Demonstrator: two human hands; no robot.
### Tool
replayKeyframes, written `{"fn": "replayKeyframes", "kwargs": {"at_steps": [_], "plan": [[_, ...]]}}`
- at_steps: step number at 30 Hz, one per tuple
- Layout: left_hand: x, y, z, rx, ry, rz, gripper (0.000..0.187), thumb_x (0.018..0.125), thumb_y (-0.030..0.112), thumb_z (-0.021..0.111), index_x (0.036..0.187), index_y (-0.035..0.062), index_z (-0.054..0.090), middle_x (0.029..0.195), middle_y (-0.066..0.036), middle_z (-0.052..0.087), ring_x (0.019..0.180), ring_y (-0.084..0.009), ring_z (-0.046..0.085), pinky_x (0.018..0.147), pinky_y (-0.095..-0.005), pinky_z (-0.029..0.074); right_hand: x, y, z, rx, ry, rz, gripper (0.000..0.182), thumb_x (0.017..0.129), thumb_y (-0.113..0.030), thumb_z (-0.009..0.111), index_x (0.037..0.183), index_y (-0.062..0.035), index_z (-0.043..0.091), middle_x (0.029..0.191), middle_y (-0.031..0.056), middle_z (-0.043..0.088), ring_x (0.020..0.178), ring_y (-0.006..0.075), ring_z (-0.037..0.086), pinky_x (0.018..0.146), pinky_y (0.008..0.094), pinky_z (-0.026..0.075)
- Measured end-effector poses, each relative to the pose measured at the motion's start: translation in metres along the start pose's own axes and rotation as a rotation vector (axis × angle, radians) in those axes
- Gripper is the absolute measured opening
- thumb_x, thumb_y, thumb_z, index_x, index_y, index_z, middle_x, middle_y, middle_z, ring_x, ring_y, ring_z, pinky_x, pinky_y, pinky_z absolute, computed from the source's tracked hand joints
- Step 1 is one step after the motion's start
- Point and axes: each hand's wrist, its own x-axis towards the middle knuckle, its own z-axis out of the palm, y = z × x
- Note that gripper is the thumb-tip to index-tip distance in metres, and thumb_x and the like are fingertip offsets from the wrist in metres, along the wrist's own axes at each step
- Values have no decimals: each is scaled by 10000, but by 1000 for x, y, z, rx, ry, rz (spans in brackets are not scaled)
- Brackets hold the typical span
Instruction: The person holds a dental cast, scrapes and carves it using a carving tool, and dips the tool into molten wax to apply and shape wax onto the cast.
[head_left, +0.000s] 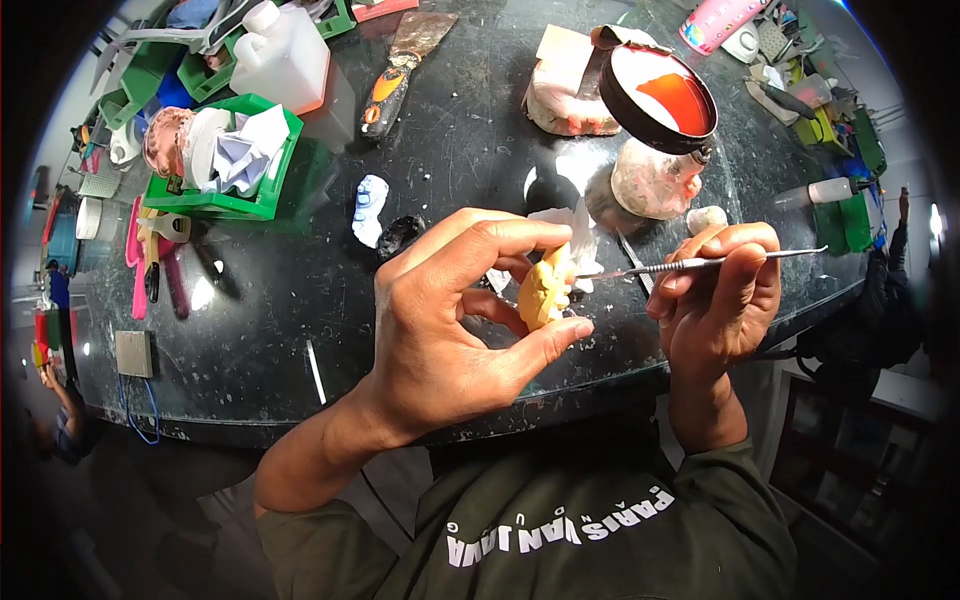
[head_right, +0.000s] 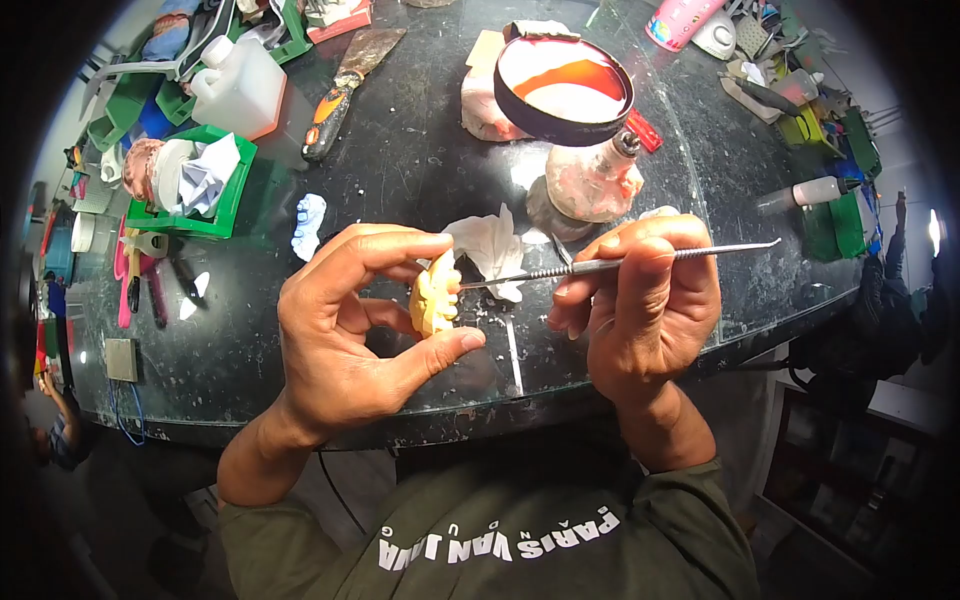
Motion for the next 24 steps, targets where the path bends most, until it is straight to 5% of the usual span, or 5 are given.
{"fn": "replayKeyframes", "kwargs": {"at_steps": [24], "plan": [[0, -1, 0, -14, -8, 9, 567, 692, -3, 907, 1204, 6, 664, 1155, -114, 636, 981, -170, 710, 677, -241, 640, -1, -1, 0, -10, 3, 6, 313, 1064, -327, 532, 1004, -21, 507, 809, 76, 582, 532, 120, 633, 392, 224, 483]]}}
